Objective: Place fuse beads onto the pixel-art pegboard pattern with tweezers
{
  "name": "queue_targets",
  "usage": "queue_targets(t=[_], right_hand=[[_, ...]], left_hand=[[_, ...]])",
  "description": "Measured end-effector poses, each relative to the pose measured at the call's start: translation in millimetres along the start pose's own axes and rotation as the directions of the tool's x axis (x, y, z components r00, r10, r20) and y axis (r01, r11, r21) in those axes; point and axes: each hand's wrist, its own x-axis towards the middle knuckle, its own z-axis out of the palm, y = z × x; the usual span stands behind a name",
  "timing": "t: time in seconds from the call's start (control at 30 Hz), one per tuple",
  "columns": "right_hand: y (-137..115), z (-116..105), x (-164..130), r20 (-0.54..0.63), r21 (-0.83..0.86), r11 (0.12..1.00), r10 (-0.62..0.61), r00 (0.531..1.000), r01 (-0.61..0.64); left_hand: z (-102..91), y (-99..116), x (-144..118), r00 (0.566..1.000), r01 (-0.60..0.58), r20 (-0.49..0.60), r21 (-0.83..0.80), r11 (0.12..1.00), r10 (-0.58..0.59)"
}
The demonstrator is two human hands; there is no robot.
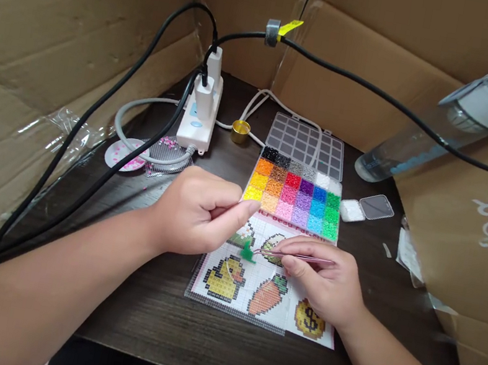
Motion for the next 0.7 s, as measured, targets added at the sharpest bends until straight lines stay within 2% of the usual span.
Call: queue_targets(t=[0.43,0.6,0.7], right_hand=[[2.8,0.1,-0.1,0.016,-0.01,1.0,-0.004,1.0,0.004],[2.4,-0.6,-0.7,0.002,0.08,0.996,0.039,0.999,-0.039],[8.6,-7.2,0.6,-0.072,0.176,0.983,0.065,0.995,-0.051]], left_hand=[[1.2,-2.1,-1.3,1.0,-0.009,-0.022,-0.035,0.999,0.009],[0.9,-2.5,-1.2,1.0,-0.008,-0.019,-0.037,0.999,0.007],[-0.5,-3.0,-0.7,1.0,-0.009,-0.014,-0.033,0.999,0.009]])
